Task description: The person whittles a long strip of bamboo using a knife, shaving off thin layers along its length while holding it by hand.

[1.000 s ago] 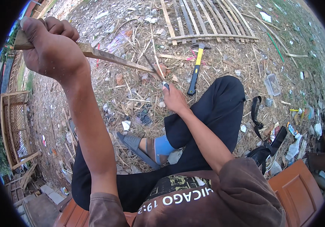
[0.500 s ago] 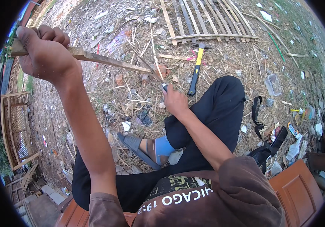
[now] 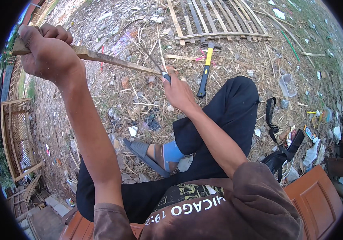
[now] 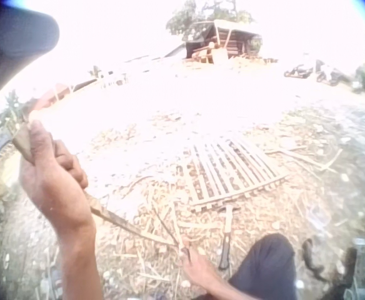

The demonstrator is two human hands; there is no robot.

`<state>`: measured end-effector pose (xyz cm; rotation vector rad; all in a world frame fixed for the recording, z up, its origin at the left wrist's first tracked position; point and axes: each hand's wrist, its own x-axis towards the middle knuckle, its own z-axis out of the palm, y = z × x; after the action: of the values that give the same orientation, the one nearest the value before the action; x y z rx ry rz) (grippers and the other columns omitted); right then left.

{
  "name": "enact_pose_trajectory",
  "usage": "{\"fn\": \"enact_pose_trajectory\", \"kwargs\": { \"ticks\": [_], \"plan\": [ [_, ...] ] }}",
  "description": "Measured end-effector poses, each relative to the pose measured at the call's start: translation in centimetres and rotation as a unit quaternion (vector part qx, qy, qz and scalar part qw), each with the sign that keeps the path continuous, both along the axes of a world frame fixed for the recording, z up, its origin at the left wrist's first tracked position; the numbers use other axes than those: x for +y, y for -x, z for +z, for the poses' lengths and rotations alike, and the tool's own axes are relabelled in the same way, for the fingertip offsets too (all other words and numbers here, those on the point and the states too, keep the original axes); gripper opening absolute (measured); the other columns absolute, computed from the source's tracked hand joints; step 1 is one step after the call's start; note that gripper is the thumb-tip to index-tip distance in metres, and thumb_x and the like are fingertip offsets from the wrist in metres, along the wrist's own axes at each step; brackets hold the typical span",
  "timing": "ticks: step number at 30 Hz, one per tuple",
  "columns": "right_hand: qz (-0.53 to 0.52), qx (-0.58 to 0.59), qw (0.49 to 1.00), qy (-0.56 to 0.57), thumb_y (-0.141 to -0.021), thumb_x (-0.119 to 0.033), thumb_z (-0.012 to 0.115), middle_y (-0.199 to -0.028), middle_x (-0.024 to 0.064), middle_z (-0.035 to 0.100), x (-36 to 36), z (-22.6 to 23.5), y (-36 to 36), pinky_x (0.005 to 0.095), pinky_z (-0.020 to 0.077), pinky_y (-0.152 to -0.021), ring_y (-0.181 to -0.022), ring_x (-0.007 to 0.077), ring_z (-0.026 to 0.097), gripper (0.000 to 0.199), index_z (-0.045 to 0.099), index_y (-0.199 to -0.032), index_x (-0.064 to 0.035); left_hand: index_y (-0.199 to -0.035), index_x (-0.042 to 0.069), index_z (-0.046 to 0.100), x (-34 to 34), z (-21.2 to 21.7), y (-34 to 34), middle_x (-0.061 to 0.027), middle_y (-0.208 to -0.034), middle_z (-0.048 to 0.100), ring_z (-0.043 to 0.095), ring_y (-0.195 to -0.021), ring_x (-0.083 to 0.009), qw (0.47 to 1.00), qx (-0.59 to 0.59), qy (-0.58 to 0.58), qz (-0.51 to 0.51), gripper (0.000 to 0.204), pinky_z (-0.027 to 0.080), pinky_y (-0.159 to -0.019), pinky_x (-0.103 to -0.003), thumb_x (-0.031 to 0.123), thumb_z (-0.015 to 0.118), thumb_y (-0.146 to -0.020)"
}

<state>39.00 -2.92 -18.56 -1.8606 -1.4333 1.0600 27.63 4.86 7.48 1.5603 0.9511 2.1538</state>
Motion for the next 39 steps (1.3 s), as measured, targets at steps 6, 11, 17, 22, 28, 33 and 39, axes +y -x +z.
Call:
{"fn": "enact_pose_trajectory", "kwargs": {
  "ticks": [6,11,17,22,28,33,39],
  "plan": [
    [0.02,0.048,0.974,-0.221,-0.096,-0.031,0.05,-0.08,0.0292,0.063,-1.5,4.6,1.2,0.054,0.0476,-0.061,-0.07,0.0443,0.064,0.032,0.048,-0.102,0.0009,-0.073,0.012,0.03,0.4,0.0,1.6,0.0005,-0.054,0.031,0.029,-0.044,-0.0092,1.0,0.006,0.005,0.018,0.035,0.023,-0.041,-0.028,0.026,0.04,-0.103],
    [0.047,-0.133,0.99,0.029,-0.096,-0.028,0.049,-0.075,0.0337,0.061,-4.0,-3.8,1.0,0.0578,0.0493,-0.066,-0.072,0.049,0.063,0.032,0.046,-0.107,0.0012,-0.076,0.012,0.031,-0.1,-0.6,2.3,0.0024,-0.055,0.028,0.027,-0.044,-0.0087,0.999,0.006,0.028,0.031,0.033,0.023,-0.042,-0.028,0.029,0.038,-0.104],
    [-0.001,-0.006,0.997,0.071,-0.096,-0.034,0.047,-0.084,0.0315,0.062,-2.3,-5.0,0.6,0.0552,0.0465,-0.074,-0.083,0.047,0.063,0.038,0.05,-0.105,0.0028,-0.075,0.012,0.028,0.3,-0.2,1.8,0.0016,-0.055,0.028,0.026,-0.044,-0.0089,1.0,-0.007,0.002,0.018,0.034,0.02,-0.042,-0.028,0.026,0.041,-0.103],
    [-0.016,0.051,0.998,0.039,-0.098,-0.035,0.045,-0.081,0.026,0.063,-0.8,-1.8,0.2,0.0523,0.0446,-0.07,-0.077,0.0447,0.062,0.038,0.052,-0.102,0.0026,-0.074,0.011,0.028,0.0,-0.2,1.5,0.0004,-0.056,0.03,0.027,-0.045,-0.0098,1.0,-0.007,0.005,0.007,0.035,0.02,-0.043,-0.028,0.026,0.041,-0.103],
    [-0.014,0.063,0.968,-0.242,-0.1,-0.03,0.046,-0.069,0.0198,0.06,-1.8,4.3,1.8,0.0467,0.0444,-0.056,-0.061,0.0405,0.061,0.032,0.051,-0.112,-0.0004,-0.073,0.01,0.029,0.1,-0.5,2.6,-0.0014,-0.057,0.033,0.029,-0.046,-0.0108,1.0,0.019,-0.007,0.02,0.037,0.021,-0.044,-0.029,0.027,0.039,-0.104],
    [0.035,-0.165,0.985,0.035,-0.098,-0.028,0.047,-0.067,0.0247,0.061,-3.3,-5.8,0.4,0.0523,0.0465,-0.061,-0.067,0.0445,0.063,0.03,0.046,-0.101,0.0016,-0.074,0.01,0.031,0.7,-0.5,2.9,-0.001,-0.054,0.035,0.029,-0.043,-0.0094,1.0,0.004,-0.005,0.021,0.035,0.023,-0.041,-0.029,0.027,0.039,-0.104],
    [-0.007,0.021,0.997,0.072,-0.097,-0.032,0.047,-0.076,0.0309,0.062,-2.3,-4.4,0.3,0.0563,0.0471,-0.071,-0.076,0.0496,0.062,0.034,0.047,-0.105,0.0011,-0.076,0.008,0.026,-0.2,-0.6,3.6,-0.0021,-0.06,0.031,0.025,-0.05,-0.0127,0.997,0.03,0.029,0.072,0.034,0.022,-0.047,-0.032,0.026,0.034,-0.104]
  ]
}}
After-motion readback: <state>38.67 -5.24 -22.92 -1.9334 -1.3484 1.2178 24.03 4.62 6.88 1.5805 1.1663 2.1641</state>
